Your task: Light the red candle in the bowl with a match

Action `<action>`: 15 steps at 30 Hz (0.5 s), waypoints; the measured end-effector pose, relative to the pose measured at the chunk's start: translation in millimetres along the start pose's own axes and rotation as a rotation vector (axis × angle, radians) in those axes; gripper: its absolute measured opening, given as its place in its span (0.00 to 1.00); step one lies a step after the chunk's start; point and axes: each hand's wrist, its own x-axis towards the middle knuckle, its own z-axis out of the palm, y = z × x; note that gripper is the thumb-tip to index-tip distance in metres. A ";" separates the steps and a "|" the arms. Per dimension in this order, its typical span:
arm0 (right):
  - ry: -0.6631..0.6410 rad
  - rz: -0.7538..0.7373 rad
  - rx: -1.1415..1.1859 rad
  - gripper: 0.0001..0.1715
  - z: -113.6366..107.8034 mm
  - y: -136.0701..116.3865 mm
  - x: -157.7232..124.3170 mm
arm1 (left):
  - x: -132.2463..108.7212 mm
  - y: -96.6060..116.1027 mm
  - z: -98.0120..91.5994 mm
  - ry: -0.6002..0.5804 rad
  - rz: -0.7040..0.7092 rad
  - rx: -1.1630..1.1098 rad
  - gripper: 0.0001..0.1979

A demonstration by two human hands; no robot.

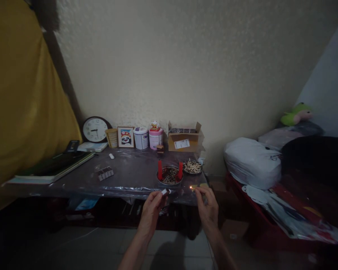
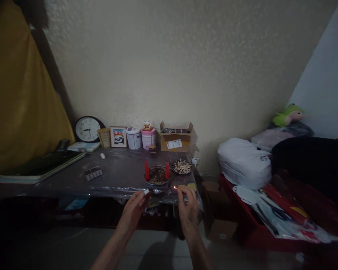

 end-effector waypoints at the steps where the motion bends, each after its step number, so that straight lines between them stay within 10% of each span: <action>1: -0.005 0.017 0.006 0.10 0.4 0.8 -0.3 | 0.8 -0.3 -0.4 0.001 -0.001 -0.004 0.09; 15: 0.038 0.137 0.144 0.14 14.1 5.7 15.4 | 7.3 1.7 -4.1 0.040 -0.028 -0.078 0.13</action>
